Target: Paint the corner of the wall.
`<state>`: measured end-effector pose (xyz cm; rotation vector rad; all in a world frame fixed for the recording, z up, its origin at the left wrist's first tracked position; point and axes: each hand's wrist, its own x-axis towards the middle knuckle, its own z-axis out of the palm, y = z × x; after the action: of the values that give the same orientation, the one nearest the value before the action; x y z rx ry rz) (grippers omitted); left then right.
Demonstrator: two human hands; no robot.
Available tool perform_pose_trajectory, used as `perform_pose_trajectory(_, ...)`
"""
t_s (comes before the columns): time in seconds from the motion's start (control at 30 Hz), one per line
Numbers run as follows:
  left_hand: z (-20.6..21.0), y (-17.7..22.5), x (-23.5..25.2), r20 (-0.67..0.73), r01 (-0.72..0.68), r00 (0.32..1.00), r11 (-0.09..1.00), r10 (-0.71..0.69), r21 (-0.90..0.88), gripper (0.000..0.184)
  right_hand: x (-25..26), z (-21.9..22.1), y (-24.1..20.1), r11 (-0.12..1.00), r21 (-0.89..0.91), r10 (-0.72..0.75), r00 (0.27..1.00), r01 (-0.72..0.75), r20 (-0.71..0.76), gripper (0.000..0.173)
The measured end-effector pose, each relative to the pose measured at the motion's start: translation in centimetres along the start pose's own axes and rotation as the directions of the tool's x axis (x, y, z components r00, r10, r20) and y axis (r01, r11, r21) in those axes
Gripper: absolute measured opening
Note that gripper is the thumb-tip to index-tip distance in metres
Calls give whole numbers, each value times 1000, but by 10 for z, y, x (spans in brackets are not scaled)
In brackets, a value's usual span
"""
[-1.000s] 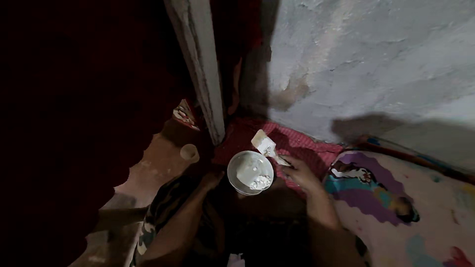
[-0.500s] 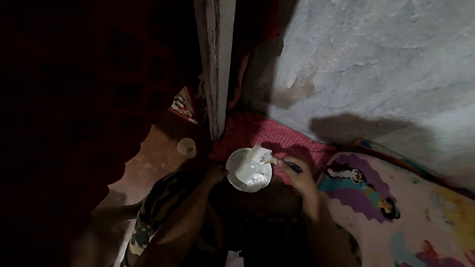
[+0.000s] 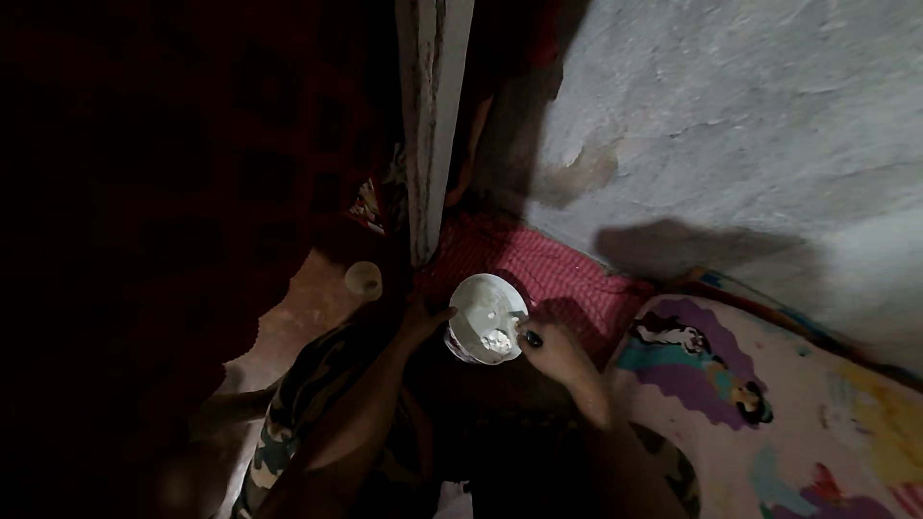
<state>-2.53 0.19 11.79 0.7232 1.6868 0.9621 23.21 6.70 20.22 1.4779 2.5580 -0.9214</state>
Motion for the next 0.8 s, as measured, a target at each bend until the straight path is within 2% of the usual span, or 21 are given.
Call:
perform_pose_trajectory(0.17, 7, 0, -2, 5, 39, 999, 987, -38, -158, 77, -1, 1, -21, 983, 110, 150, 989, -150, 10, 23)
perform_pose_trajectory(0.27, 8, 1, -4, 20, 46, 999, 984, -43, -175, 78, -3, 8, -29, 909, 358, 250, 966, -213, -60, 20)
perform_pose_trajectory(0.33, 9, 3, -5, 25, 56, 998, 987, -52, -152, 76, -1, 16, -30, 835, 511, 293, 951, -203, -102, 19)
perform_pose_trajectory(0.4, 9, 4, -6, 36, 50, 998, 992, -46, -114, 73, 0, 19, -27, 763, 635, 298, 937, -119, -183, 17)
perform_pose_trajectory(0.47, 7, 5, -5, 39, 47, 998, 995, -44, -91, 70, 0, 13, -18, 711, 701, 258, 909, 50, -327, 15)
perform_pose_trajectory(0.57, 5, 3, -3, 38, 63, 998, 992, -60, -108, 67, -4, -1, 4, 744, 642, 139, 896, 187, -423, 18)
perform_pose_trajectory(0.63, 4, 3, -3, 39, 68, 997, 990, -63, -122, 63, -5, -1, 15, 751, 626, 51, 926, 212, -375, 19)
perform_pose_trajectory(0.73, 2, 7, -3, 44, 68, 997, 992, -64, -107, 59, 0, 13, 15, 679, 688, -98, 961, 255, -259, 21)
perform_pose_trajectory(0.8, 2, 8, -4, 51, 52, 998, 995, -48, -90, 57, 8, 23, 13, 672, 696, -181, 967, 254, -177, 23)
